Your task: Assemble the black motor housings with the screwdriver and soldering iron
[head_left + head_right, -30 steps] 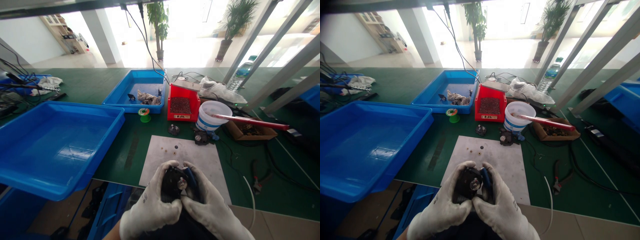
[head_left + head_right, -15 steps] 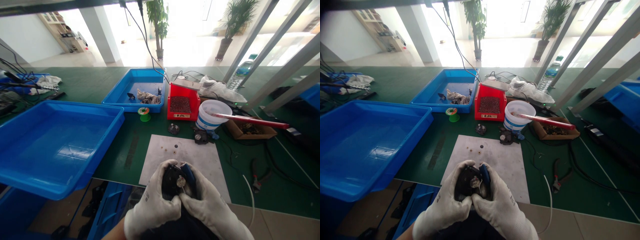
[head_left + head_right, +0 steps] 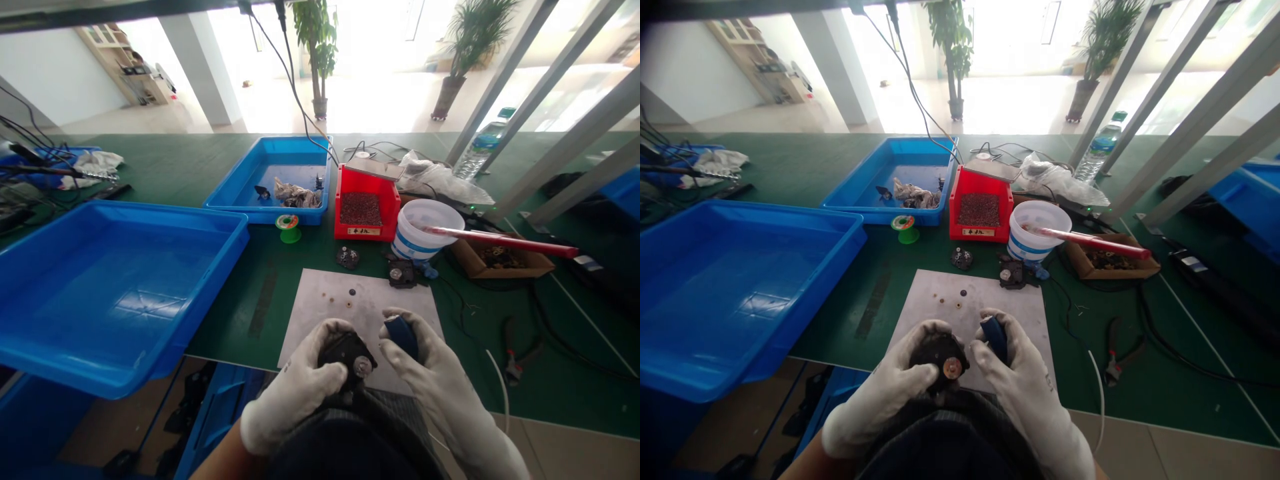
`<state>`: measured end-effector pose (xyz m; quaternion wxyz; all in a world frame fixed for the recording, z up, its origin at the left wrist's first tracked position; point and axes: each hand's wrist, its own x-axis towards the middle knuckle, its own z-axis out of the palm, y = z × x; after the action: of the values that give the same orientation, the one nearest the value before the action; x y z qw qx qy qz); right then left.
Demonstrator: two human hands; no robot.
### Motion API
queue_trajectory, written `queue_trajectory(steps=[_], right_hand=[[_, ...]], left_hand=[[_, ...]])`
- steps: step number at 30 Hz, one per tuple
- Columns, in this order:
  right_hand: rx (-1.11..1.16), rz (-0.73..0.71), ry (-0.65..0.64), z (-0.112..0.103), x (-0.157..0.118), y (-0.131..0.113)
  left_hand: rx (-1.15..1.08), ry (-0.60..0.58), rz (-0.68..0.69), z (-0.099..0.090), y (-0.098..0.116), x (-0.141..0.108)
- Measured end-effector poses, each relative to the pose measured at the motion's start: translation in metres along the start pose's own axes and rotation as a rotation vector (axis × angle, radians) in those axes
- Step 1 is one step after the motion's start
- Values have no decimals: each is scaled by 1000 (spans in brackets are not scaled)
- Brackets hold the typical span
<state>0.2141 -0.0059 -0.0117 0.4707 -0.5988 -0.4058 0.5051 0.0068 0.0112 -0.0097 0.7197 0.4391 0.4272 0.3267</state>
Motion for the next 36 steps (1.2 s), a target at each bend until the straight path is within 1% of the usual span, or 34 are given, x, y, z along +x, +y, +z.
queue_trajectory(steps=[4, 6, 8, 9, 12, 14, 16, 17, 19, 21, 23, 25, 27, 29, 31, 33, 36], right_hand=[[40, 37, -81, 11, -4, 0], [73, 28, -159, 16, -4, 1], [55, 3, -245, 19, -2, 1], [28, -2, -257, 20, 0, 2], [-78, 29, -207, 18, 4, 3], [-99, 73, -189, 16, 4, 2], [-74, 105, -211, 15, 3, 1], [-59, 109, -224, 16, 2, 0], [-69, 89, -233, 18, 0, 0], [-115, 61, -186, 22, -1, 0], [-125, 51, -133, 25, -1, -1], [-57, 64, -107, 26, 0, -1], [28, 92, -64, 26, 2, -1], [63, 115, 16, 25, 2, 0], [62, 124, 63, 25, 2, 2], [64, 113, 68, 27, 0, 6], [54, 73, 41, 31, -3, 12]], left_hand=[[331, -83, 145, -3, 13, 4], [398, -129, 191, -4, 19, 5], [414, -164, 191, -5, 21, 5], [430, -159, 196, -5, 21, 5], [482, -69, 214, -6, 18, 6], [478, 22, 177, -6, 16, 7], [459, 68, 126, -8, 17, 9], [455, 73, 117, -8, 18, 10], [478, 69, 147, -9, 21, 12], [534, 59, 191, -9, 23, 14], [562, 17, 227, -8, 25, 16], [502, -12, 238, -6, 24, 15], [353, 39, 205, -4, 20, 13], [188, 103, 155, -1, 14, 11], [69, 101, 106, 4, 6, 8], [-2, 88, 78, 9, -1, 7], [-39, 150, 74, 16, -7, 9]])
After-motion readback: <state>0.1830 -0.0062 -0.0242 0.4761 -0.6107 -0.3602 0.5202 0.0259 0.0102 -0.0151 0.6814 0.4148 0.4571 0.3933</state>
